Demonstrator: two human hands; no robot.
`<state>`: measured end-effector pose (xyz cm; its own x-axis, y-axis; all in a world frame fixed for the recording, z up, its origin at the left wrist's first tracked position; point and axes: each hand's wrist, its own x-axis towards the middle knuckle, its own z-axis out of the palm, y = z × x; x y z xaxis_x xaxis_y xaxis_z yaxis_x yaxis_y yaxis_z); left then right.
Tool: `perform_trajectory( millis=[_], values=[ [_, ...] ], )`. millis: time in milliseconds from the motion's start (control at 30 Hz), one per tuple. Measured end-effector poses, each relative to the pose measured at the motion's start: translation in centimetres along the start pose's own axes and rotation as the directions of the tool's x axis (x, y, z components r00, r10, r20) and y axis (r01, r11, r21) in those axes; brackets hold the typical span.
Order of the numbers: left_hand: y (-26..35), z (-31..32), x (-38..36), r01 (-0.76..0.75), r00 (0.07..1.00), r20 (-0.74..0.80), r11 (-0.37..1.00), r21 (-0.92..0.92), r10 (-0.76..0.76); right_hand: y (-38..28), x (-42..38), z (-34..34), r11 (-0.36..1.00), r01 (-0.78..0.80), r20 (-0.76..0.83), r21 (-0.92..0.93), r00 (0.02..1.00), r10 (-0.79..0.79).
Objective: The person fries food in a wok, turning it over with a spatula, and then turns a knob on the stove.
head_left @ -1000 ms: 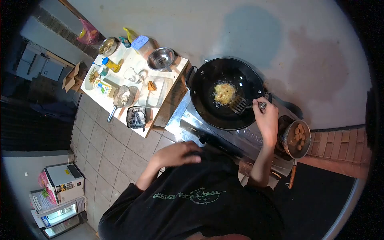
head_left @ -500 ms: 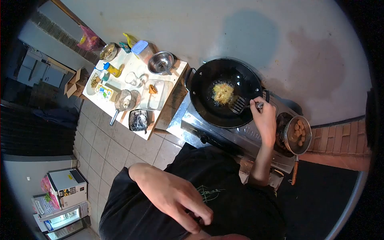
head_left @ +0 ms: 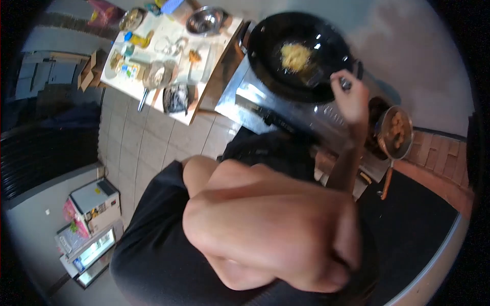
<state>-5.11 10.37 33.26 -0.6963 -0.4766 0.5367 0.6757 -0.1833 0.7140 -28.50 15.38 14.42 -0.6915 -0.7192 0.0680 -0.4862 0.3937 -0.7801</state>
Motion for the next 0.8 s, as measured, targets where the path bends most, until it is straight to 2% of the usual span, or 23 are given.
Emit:
perform_trajectory(
  millis=[33, 67, 133, 167, 233, 267, 333, 367, 433, 467, 533, 567, 600, 667, 700, 767, 800],
  values=[
    [-0.4, 2.4, -0.3, -0.026, 0.938, -0.347, 1.0, -0.018, 0.018, -0.3, -0.3, 0.0, 0.997, -0.06, 0.022, -0.048, 0.998, 0.061],
    [-0.1, 2.2, -0.6, -0.011, 0.93, -0.367, 1.0, -0.001, 0.01, -0.8, -0.1, -0.1, 0.99, -0.104, 0.036, -0.096, 0.994, 0.107],
    [0.9, 0.9, -0.7, 0.022, 0.979, -0.201, 0.999, 0.024, -0.017, -0.3, -0.4, 0.5, 0.99, -0.131, 0.07, -0.061, 0.988, 0.135],
    [1.1, 0.0, -0.5, 0.031, 0.994, -0.103, 0.999, 0.019, -0.029, 0.0, -0.5, 0.6, 0.994, -0.097, 0.04, -0.057, 0.994, 0.1],
    [0.3, -1.6, 0.7, 0.01, 0.99, 0.137, 1.0, -0.02, -0.007, 1.2, 0.1, 0.2, 0.993, 0.035, -0.054, -0.111, 0.998, -0.041],
    [-0.4, -1.9, 1.4, -0.003, 0.964, 0.265, 0.999, -0.047, 0.016, 0.3, 0.0, -0.2, 0.99, -0.026, -0.033, -0.136, 0.999, 0.022],
    [-1.1, 1.0, 0.4, -0.067, 0.994, -0.095, 0.993, -0.093, 0.058, 0.0, 0.0, -0.6, 0.995, -0.064, -0.008, -0.082, 0.998, 0.063],
    [-1.7, 2.3, -0.8, -0.053, 0.995, -0.088, 0.992, -0.115, 0.043, -0.2, -0.6, -0.7, 0.992, -0.086, -0.022, -0.092, 0.996, 0.085],
    [-3.3, 3.2, -1.3, -0.247, 0.913, -0.295, 0.957, 0.153, 0.282, -1.0, -0.2, -0.7, 0.994, -0.107, -0.022, 0.001, 0.994, 0.107],
    [-3.3, 2.7, -1.7, -0.249, 0.917, -0.284, 0.958, 0.141, 0.28, -1.2, -0.1, -0.6, 0.994, -0.11, -0.038, 0.0, 0.993, 0.11],
    [-1.8, 1.0, 0.8, -0.167, 0.986, 0.017, 0.959, 0.231, 0.167, -1.5, -0.1, -0.7, 0.99, -0.142, 0.002, -0.016, 0.99, 0.142],
    [1.0, 1.8, 0.6, 0.214, 0.976, -0.099, 0.935, 0.281, -0.194, -0.8, -0.1, -0.3, 0.999, -0.04, -0.051, -0.022, 0.998, 0.038],
    [0.9, 1.2, 0.9, 0.204, 0.979, -0.083, 0.942, 0.267, -0.188, -1.8, -0.1, -0.8, 0.991, -0.13, -0.011, -0.023, 0.991, 0.13],
    [0.1, 0.2, 1.6, 0.051, 0.991, 0.103, 0.958, 0.282, -0.084, -1.7, -0.2, -0.7, 0.994, -0.104, -0.035, 0.033, 0.994, 0.105],
    [0.0, 0.5, 1.5, 0.032, 0.991, 0.116, 0.96, 0.279, -0.066, -1.4, -0.1, -0.6, 0.995, -0.089, -0.035, 0.053, 0.995, 0.091],
    [-0.5, 1.7, 1.0, 0.013, 0.998, -0.059, 0.947, 0.321, 0.007, -1.6, 0.1, -0.6, 0.987, -0.151, -0.009, 0.048, 0.988, 0.152],
    [-2.1, 2.9, 1.6, -0.003, 0.999, -0.047, 0.949, 0.314, 0.019, -1.6, 0.1, -0.7, 0.985, -0.157, -0.012, 0.069, 0.987, 0.159]
  ],
)
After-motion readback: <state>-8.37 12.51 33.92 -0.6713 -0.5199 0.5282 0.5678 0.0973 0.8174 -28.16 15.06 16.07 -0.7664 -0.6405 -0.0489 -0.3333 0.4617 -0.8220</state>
